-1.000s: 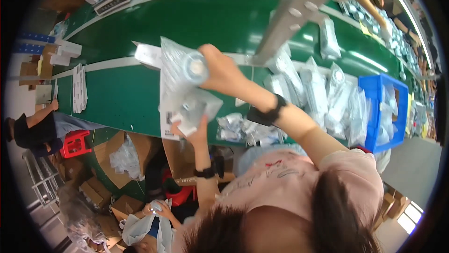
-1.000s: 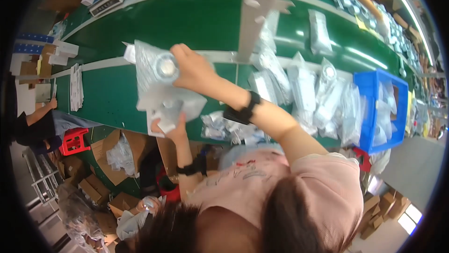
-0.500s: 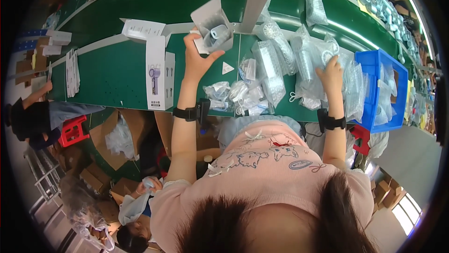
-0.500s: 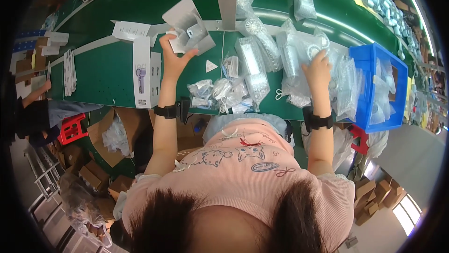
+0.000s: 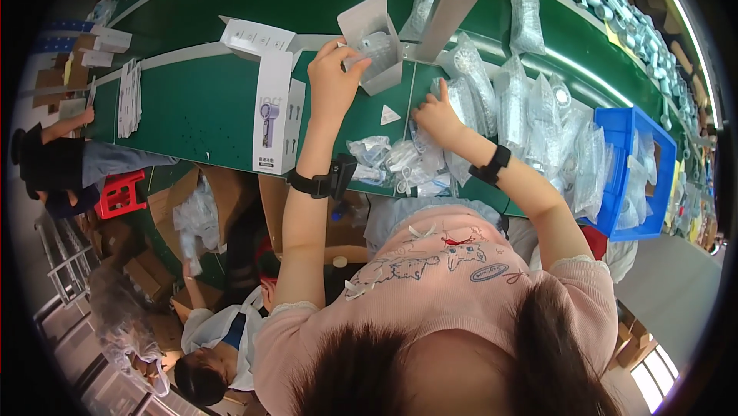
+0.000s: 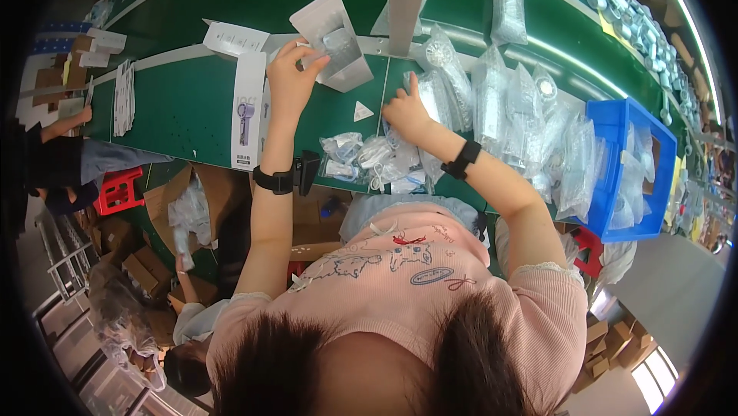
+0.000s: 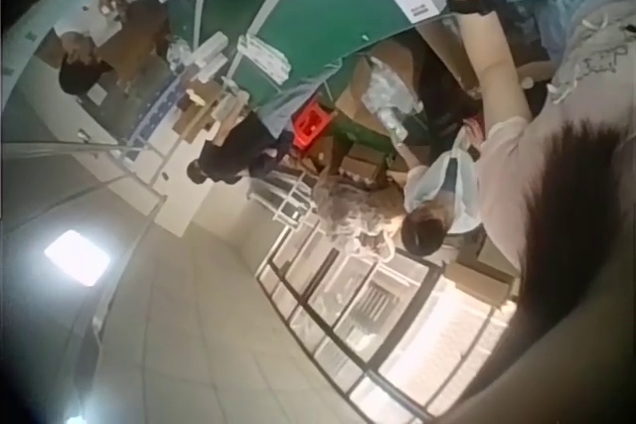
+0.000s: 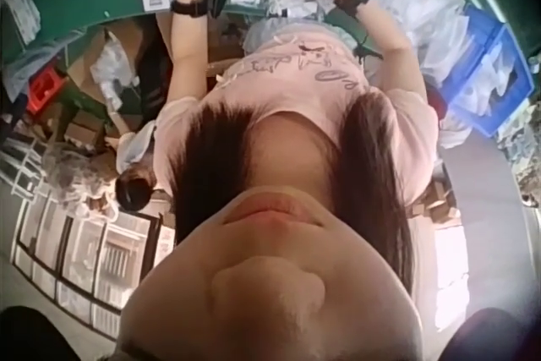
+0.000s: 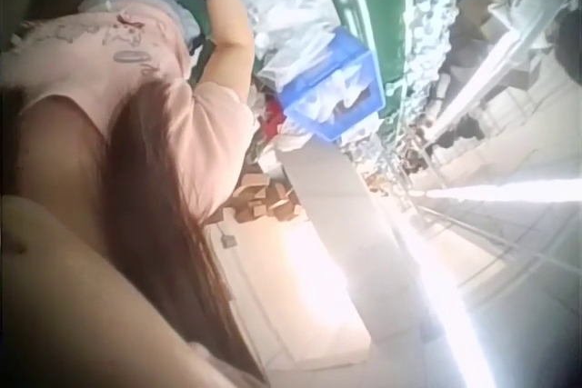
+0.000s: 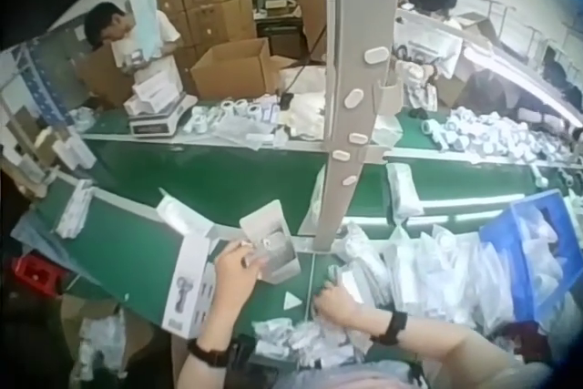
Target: The person packages handheld fans by hand, placing each fan, a charging cable, and a manual into a box. They fold the box flaps closed, set the packaged boxes aside, and gather more fans from a blue bin to repeat the process.
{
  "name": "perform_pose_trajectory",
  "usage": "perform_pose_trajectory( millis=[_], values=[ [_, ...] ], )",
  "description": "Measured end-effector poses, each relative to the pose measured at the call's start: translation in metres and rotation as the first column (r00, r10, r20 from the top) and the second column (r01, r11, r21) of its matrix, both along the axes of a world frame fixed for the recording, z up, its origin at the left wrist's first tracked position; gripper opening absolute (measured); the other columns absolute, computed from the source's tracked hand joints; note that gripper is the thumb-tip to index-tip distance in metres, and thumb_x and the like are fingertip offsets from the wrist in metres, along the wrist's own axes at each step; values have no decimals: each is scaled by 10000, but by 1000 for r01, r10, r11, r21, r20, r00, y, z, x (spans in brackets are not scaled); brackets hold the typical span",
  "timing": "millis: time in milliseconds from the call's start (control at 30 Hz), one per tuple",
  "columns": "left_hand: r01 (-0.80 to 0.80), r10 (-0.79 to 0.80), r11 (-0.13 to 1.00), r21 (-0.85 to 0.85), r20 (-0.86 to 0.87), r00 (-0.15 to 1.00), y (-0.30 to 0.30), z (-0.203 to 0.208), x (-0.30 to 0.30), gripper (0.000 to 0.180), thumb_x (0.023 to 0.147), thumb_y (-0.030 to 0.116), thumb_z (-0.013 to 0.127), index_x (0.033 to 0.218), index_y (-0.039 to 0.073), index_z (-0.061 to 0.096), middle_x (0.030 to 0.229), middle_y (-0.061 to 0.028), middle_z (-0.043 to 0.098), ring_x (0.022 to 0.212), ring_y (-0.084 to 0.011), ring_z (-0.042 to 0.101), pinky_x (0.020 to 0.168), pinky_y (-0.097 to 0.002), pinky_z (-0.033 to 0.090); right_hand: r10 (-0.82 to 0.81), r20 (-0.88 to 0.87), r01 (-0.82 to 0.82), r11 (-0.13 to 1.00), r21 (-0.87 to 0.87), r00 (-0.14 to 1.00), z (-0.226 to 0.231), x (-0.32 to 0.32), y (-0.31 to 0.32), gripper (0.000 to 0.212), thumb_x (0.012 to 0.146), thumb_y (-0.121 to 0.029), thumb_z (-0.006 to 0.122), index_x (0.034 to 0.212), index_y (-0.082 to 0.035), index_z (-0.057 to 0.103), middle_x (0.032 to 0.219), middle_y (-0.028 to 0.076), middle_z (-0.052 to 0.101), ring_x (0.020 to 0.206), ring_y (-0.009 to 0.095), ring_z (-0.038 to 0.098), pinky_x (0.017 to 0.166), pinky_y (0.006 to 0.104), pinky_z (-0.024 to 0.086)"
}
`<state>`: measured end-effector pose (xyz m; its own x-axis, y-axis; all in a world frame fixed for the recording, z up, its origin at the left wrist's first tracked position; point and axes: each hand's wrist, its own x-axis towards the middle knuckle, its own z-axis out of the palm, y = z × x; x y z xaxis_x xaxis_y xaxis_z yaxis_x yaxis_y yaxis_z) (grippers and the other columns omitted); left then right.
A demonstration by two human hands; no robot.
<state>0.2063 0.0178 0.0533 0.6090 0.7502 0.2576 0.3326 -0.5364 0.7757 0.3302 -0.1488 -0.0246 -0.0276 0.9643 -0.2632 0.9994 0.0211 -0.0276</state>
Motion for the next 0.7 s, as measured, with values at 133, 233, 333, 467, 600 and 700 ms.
perform_pose_trajectory(
  millis=[133, 233, 333, 467, 600, 700],
  values=[
    [-113, 116, 992, -56, 54, 992, 8, -1, 2, 178, 611, 77, 710, 739, -18, 632, 784, -114, 631, 608, -204, 561, 556, -281, 432, 161, -345, -57, 954, 294, 925, 45, 16, 3, 93, 654, -63, 549, 743, -66, 575, 828, 83, 549, 846, 236, 543, 866, 456, 391],
    [-166, 174, 974, -152, 40, 984, 7, 1, 7, 188, 605, 73, 710, 763, -11, 652, 696, -94, 634, 548, -163, 529, 531, -264, 417, 352, -578, 183, 719, 671, 736, 100, 28, 10, 77, 648, -57, 555, 723, -43, 541, 813, 93, 523, 839, 236, 544, 811, 386, 450],
    [-134, 148, 972, -193, 62, 987, 7, -2, 14, 211, 604, 76, 708, 792, -7, 661, 652, -70, 632, 523, -108, 484, 508, -247, 396, 490, -244, -31, 487, 873, 837, 128, 33, 36, 123, 615, 0, 580, 728, -14, 534, 815, 106, 518, 891, 265, 549, 720, 362, 472],
    [-128, 150, 958, -259, 67, 986, 6, 0, 22, 202, 613, 83, 707, 784, -12, 659, 653, -58, 631, 526, -89, 479, 499, -245, 390, 614, -157, -244, 518, 820, 773, 100, 39, 67, 220, 580, -10, 607, 795, -8, 560, 836, 111, 536, 898, 271, 551, 726, 354, 473],
    [-114, 156, 945, -308, 116, 981, 14, -12, 16, 186, 625, 67, 699, 785, -18, 655, 669, -64, 636, 552, -89, 494, 521, -234, 395, 400, -382, -234, 880, 413, 833, 92, 28, 74, 318, 569, -22, 641, 882, -9, 585, 883, 122, 561, 934, 308, 549, 764, 366, 463],
    [-87, 148, 945, -315, 176, 973, 17, -19, 10, 196, 637, 70, 697, 804, -20, 645, 716, -69, 641, 604, -102, 525, 551, -231, 410, 403, -381, -49, 737, 674, 832, 93, 33, 62, 476, 568, -34, 674, 1025, -13, 540, 1009, 136, 536, 1006, 311, 522, 806, 359, 453]
  ],
)
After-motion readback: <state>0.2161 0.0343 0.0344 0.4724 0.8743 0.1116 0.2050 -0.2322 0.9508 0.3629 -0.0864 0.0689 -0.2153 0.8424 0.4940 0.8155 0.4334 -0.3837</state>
